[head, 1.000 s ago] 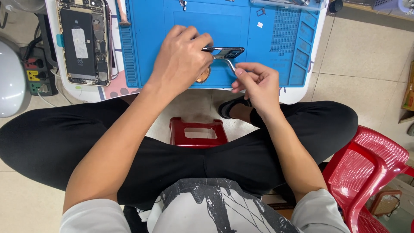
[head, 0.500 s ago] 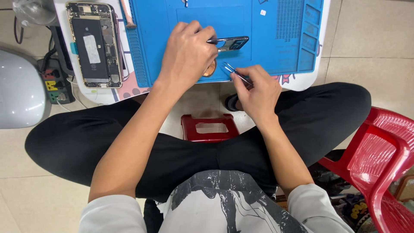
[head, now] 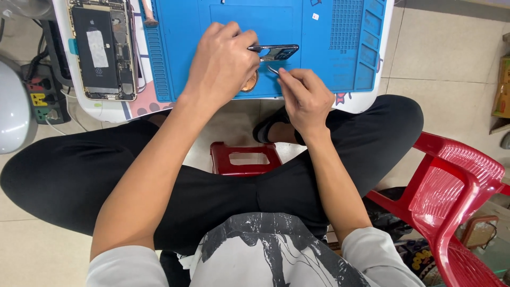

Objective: The person uses a metal prying tool and a screwdriver to open the back cover of a smartphone and remove internal components on a blue work mat.

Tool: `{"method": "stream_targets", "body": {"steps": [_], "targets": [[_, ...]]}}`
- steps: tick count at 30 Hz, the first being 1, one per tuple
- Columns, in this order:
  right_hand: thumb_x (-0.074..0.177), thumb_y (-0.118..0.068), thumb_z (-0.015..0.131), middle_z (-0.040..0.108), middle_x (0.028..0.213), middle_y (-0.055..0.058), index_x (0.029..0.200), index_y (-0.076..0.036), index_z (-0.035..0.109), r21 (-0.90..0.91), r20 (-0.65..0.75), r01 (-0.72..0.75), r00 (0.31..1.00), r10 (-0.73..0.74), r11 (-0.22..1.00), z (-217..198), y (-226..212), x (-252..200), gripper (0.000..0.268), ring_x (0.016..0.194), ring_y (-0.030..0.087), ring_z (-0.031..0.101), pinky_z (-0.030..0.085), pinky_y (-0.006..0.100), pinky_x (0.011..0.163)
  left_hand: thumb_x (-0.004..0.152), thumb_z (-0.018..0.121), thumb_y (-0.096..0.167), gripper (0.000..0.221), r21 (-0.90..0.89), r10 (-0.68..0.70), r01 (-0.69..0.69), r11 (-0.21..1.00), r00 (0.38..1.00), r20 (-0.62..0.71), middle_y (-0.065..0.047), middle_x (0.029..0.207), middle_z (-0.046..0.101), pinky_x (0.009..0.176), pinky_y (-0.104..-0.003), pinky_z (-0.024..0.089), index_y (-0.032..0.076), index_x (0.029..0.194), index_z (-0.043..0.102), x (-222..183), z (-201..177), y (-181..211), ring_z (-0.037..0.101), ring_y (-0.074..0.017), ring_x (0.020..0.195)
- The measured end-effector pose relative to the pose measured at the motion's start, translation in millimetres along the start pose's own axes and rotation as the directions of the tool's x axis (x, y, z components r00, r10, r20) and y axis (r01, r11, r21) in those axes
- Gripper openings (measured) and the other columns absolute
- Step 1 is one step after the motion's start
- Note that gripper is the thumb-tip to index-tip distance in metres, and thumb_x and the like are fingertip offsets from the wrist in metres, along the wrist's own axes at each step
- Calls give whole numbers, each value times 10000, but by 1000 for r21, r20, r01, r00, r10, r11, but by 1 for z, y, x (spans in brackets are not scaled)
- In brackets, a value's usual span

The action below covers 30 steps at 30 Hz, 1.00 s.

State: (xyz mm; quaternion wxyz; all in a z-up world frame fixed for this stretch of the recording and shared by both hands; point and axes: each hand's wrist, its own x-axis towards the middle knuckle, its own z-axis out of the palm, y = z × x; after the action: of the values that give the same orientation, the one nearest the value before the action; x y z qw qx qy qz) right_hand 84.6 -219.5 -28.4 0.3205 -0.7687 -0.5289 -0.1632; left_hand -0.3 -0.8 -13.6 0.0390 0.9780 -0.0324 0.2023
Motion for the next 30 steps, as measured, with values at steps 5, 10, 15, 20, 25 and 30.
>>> {"method": "stream_targets", "body": {"steps": [5, 10, 15, 20, 25, 30], "targets": [[1052, -13, 772, 710, 955, 77, 1221, -90, 748, -54, -28, -11, 1000, 10, 998, 3, 1, -1, 187, 698, 189, 610, 417, 297, 560, 931, 847, 244, 185, 34, 3, -3, 999, 1000, 20, 73, 929, 714, 700, -353, 478, 271, 750, 820, 3, 0, -3, 584, -203, 833], [1045, -7, 773, 708, 956, 82, 1182, -70, 764, -43, -19, -24, 1000, 24, 999, 3, -1, 2, 151, 703, 196, 607, 434, 299, 575, 933, 855, 289, 164, 10, -14, 14, 1000, 998, 62, 78, 969, 725, 717, -349, 489, 292, 771, 830, 5, -1, -4, 587, -198, 863], [1044, 6, 770, 708, 959, 89, 1207, -77, 755, -35, -11, -20, 1000, 20, 999, 8, 2, 1, 183, 735, 215, 626, 457, 312, 594, 914, 862, 254, 200, -9, -20, 20, 1000, 999, 46, 80, 968, 729, 720, -351, 484, 289, 723, 812, 5, -2, -6, 585, -194, 854], [1052, -8, 759, 703, 957, 91, 1209, -81, 744, -50, -24, -15, 1000, 14, 999, 8, 4, -1, 173, 749, 231, 631, 465, 325, 598, 933, 857, 289, 160, 3, -20, 20, 1000, 998, 53, 76, 996, 737, 722, -353, 490, 280, 775, 834, 4, -1, -3, 597, -197, 873], [1055, -21, 758, 721, 971, 81, 1200, -104, 750, -81, -32, 0, 999, -3, 997, 8, 2, -1, 167, 711, 223, 593, 433, 322, 590, 935, 866, 316, 177, 8, -22, 22, 1000, 998, 59, 74, 991, 733, 731, -355, 499, 271, 768, 828, 5, -1, -3, 600, -199, 877], [1052, -22, 760, 716, 973, 72, 1180, -106, 762, -99, -37, -10, 999, 6, 995, 7, 2, -2, 154, 691, 212, 561, 405, 317, 577, 939, 850, 285, 208, 16, -23, 23, 1000, 999, 40, 83, 978, 723, 725, -352, 484, 280, 735, 810, 4, 1, -2, 591, -194, 871]]}}
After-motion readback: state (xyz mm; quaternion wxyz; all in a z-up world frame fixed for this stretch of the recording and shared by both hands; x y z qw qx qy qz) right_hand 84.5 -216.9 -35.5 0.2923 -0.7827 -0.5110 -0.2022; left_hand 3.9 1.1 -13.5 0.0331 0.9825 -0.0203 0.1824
